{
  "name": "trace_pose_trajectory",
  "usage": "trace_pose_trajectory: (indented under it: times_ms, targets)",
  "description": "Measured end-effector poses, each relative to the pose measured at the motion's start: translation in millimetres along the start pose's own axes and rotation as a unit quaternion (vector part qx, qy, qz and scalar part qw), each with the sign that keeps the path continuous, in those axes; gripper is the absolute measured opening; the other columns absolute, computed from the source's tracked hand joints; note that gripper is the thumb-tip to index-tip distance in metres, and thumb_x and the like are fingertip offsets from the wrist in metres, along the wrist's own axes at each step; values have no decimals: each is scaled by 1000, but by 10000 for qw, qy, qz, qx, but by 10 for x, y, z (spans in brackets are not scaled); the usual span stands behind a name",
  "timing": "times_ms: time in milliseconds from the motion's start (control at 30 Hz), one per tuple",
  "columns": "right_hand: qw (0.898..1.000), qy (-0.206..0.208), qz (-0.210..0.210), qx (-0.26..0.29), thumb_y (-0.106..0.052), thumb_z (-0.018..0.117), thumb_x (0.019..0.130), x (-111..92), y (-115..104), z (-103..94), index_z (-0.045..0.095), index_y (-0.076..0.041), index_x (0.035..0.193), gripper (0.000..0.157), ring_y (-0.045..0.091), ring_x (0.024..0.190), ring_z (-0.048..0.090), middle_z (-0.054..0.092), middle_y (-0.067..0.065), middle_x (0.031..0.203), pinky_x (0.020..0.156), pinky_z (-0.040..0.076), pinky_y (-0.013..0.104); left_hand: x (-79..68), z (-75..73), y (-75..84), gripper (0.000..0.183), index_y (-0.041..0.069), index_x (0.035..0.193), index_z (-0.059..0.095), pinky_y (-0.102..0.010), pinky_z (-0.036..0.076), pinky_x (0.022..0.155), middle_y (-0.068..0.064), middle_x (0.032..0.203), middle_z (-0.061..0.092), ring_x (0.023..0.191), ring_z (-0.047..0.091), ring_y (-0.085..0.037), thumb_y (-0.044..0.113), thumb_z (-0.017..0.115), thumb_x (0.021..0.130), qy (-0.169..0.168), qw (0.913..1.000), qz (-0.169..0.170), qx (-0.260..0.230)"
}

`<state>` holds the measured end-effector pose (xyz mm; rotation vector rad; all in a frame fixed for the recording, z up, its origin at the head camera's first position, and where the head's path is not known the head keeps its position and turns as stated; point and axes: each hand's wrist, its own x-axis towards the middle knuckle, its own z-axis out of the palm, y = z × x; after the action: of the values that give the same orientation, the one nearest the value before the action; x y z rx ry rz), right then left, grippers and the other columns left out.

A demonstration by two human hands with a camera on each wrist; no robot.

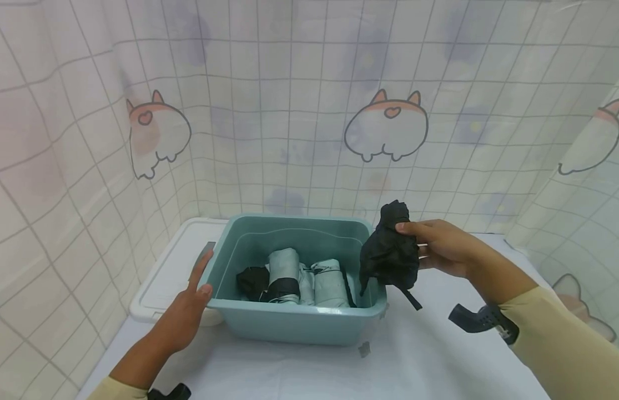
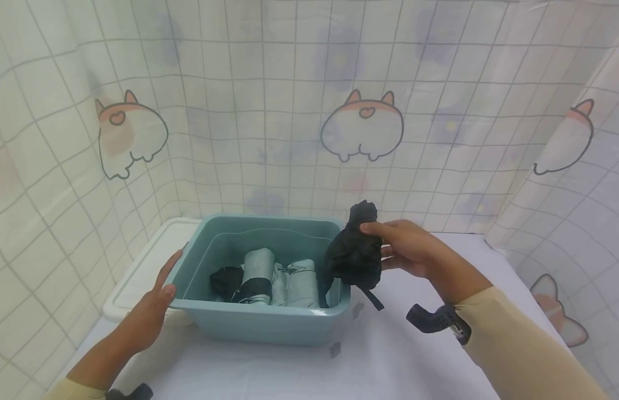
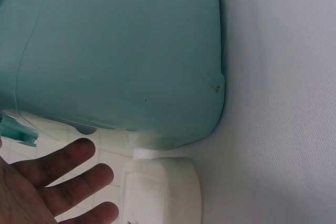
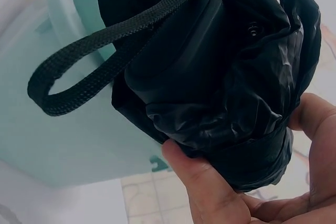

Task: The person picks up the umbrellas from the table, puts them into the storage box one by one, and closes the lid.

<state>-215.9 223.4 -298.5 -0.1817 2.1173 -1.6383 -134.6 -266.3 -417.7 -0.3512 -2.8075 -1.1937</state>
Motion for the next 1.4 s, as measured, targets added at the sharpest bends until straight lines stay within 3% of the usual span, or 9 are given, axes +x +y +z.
trace_pose_trajectory:
  times_ms: [267,800,900,1100,1400]
  targets:
    - [9999,-62,69,76,-39,62,103,87,-46,92,32,10,152,76,43,123,57,45,29,145,102,44,57,-4,13,11,58,47,161,-9,-79,36,93,-30,154,34,129,46,-56,51,18,110,16,10000,-38,5]
    - [9996,-53,217,193,-38,65,100,231,-124,299,34,9,151,76,45,124,56,44,28,145,99,48,55,-9,17,15,58,46,162,-8,-79,37,93,-29,156,31,129,45,-56,49,19,111,51,10000,4,-60]
    - [9998,-54,168,129,-37,65,101,233,-140,333,32,9,153,76,44,126,56,41,28,148,98,50,51,-11,16,13,58,46,162,-8,-79,37,93,-30,155,32,129,45,-56,48,19,111,57,10000,4,-63]
    - [9997,191,-14,153,-34,69,100,217,-146,367,46,8,146,66,42,121,61,47,27,144,93,54,37,-11,15,-5,57,46,162,-8,-78,37,93,-31,153,34,128,46,-55,47,19,111,56,10000,-11,-78]
    - [9985,418,-36,-347,-29,64,103,199,-61,365,46,4,148,58,37,114,64,52,24,141,92,55,37,3,13,6,58,45,162,-8,-79,37,93,-30,154,33,128,46,-56,49,19,111,63,9999,35,-104]
